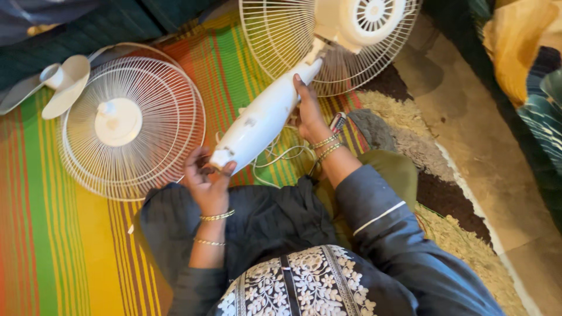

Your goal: The person sits on a mat and uses a screwdriver to disassemble a white electric fan. They remove the casing to access the internal wiring and motor, manipulate the components, and then wipe the fan parts with a cloth.

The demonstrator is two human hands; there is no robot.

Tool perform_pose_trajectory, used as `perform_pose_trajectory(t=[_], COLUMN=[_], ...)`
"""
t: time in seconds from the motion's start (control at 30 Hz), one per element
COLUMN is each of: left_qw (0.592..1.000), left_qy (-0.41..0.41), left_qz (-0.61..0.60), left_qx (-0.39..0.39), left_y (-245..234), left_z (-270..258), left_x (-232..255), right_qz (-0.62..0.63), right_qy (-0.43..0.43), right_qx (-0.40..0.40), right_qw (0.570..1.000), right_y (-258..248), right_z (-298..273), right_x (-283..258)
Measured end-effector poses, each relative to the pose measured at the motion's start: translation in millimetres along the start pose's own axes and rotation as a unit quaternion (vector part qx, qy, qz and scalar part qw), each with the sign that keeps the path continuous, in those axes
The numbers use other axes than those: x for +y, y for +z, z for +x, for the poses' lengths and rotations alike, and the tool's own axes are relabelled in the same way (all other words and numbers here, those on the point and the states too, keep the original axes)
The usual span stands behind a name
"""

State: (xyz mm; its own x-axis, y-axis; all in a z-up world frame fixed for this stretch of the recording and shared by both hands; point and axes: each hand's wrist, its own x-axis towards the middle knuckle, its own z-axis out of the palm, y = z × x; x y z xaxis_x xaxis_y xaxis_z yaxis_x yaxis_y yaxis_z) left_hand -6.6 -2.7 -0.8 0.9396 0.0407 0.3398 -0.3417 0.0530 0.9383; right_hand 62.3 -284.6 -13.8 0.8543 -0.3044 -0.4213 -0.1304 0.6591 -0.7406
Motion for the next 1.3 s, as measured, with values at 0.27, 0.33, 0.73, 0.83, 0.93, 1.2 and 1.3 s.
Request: perform_pose_trajectory(t=[0.27,0.33,0.73,0.83,0.93,1.2,1.3], left_qw=[0.994,0.997,0.998,0.992,0.987,0.989,0.987], left_qy=[0.052,0.037,0.035,0.070,0.082,-0.048,-0.066], left_qz=[-0.051,-0.040,-0.007,0.060,0.070,-0.103,-0.117], left_qx=[-0.078,-0.058,-0.059,-0.086,-0.115,-0.099,-0.087], left_y=[11.9,15.0,-9.1,-22.9,-31.6,-26.3,-23.9], left_z=[-19.5,-24.8,-2.9,4.9,8.2,-6.9,-13.7], left_x=[-13.1,-24.2,-35.3,-24.1,-17.7,-43.6,-63.1], right_qz=[0.001,-0.003,-0.609,-0.769,-0.768,-0.751,-0.747], right_qy=[0.048,0.037,-0.451,-0.447,-0.423,-0.402,-0.402], right_qx=[-0.054,-0.047,-0.194,-0.287,-0.350,-0.417,-0.421], right_qw=[0.997,0.998,0.623,0.355,0.329,0.316,0.320], right_y=[13.3,9.4,92.0,110.7,126.5,141.7,147.3], right_z=[-21.2,-13.6,-110.7,-122.6,-107.3,-82.5,-81.4], right_x=[15.7,24.1,-23.9,-17.4,-20.6,-13.5,-9.9])
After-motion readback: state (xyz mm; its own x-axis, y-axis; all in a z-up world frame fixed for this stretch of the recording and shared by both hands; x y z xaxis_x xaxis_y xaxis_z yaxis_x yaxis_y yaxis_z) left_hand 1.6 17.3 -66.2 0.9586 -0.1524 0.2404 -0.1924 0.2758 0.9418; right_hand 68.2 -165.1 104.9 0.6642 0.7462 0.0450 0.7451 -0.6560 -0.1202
